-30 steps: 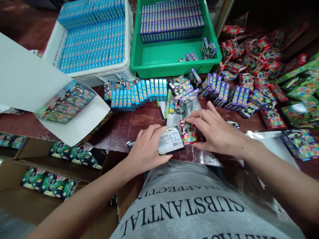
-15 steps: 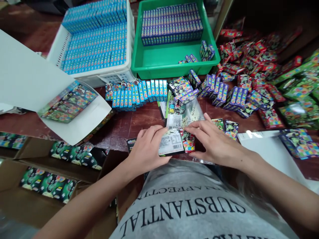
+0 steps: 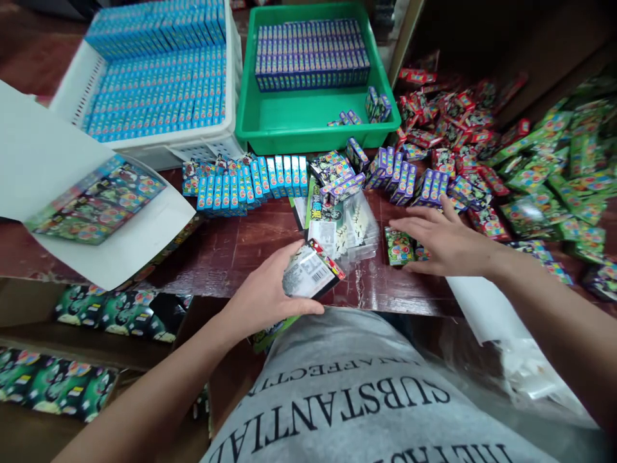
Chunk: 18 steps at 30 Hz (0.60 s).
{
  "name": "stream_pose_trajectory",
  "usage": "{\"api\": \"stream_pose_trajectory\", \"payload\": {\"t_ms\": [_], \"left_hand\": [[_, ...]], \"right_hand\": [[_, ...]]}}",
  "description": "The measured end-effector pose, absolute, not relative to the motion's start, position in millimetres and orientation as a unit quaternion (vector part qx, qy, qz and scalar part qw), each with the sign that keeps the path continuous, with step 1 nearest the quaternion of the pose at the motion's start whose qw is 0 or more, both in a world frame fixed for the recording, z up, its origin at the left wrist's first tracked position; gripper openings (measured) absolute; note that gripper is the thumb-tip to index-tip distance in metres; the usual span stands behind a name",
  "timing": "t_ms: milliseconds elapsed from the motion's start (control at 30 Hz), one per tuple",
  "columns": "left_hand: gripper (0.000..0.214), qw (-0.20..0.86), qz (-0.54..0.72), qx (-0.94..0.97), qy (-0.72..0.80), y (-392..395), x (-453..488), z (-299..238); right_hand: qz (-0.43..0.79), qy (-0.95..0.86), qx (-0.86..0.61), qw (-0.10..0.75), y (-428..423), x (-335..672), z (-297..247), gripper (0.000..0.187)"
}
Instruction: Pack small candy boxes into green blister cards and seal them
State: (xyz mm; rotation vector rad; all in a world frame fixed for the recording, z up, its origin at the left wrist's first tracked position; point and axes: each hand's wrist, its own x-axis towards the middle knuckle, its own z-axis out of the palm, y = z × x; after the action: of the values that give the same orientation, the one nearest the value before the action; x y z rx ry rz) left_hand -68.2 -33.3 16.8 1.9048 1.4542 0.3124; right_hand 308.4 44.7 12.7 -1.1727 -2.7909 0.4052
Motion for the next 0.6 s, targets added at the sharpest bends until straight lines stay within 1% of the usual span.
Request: {"api": "stream_pose_trajectory", "payload": {"t_ms": [33,67,133,167,233,333,400,467,600], "left_hand": [[0.09,0.381,0.131,0.723,0.561,-31.3,-67.1,16.4],[0.076,0.404,0.144,0.712,0.556,-29.2,-65.1,16.0],[0.053,0.436,0.18,0.694,0.544,-24.7,-59.2,14.7],[0.047,0.451,0.198,0.686,0.535,-22.4,-55.7,14.0],[0.042,0.493,0.226,0.666,0.512,-18.3,-48.7,12.9],[0.041,0.56,0.256,0.615,0.492,-13.3,-39.8,12.2],[0.039,0.585,0.27,0.581,0.497,-9.9,-36.0,12.3],[0.037,0.592,0.296,0.553,0.506,-5.2,-34.1,12.9],[0.031,0.608,0.349,0.498,0.511,6.6,-32.8,17.1]], "right_hand": [[0.15,-0.914,-0.374,0.047,48.4,309.5,16.3,0.08],[0.176,-0.914,-0.36,0.06,50.9,306.1,21.7,0.075],[0.24,-0.911,-0.32,0.099,53.7,289.3,35.2,0.076],[0.267,-0.911,-0.294,0.112,54.9,278.3,41.9,0.079],[0.291,-0.918,-0.243,0.112,58.4,256.9,51.7,0.079],[0.275,-0.94,-0.186,0.082,66.7,236.7,57.0,0.075],[0.261,-0.949,-0.162,0.068,72.2,233.5,59.0,0.073],[0.242,-0.954,-0.161,0.069,76.7,236.4,63.9,0.072],[0.209,-0.95,-0.201,0.11,84.0,245.0,81.4,0.071]]}}
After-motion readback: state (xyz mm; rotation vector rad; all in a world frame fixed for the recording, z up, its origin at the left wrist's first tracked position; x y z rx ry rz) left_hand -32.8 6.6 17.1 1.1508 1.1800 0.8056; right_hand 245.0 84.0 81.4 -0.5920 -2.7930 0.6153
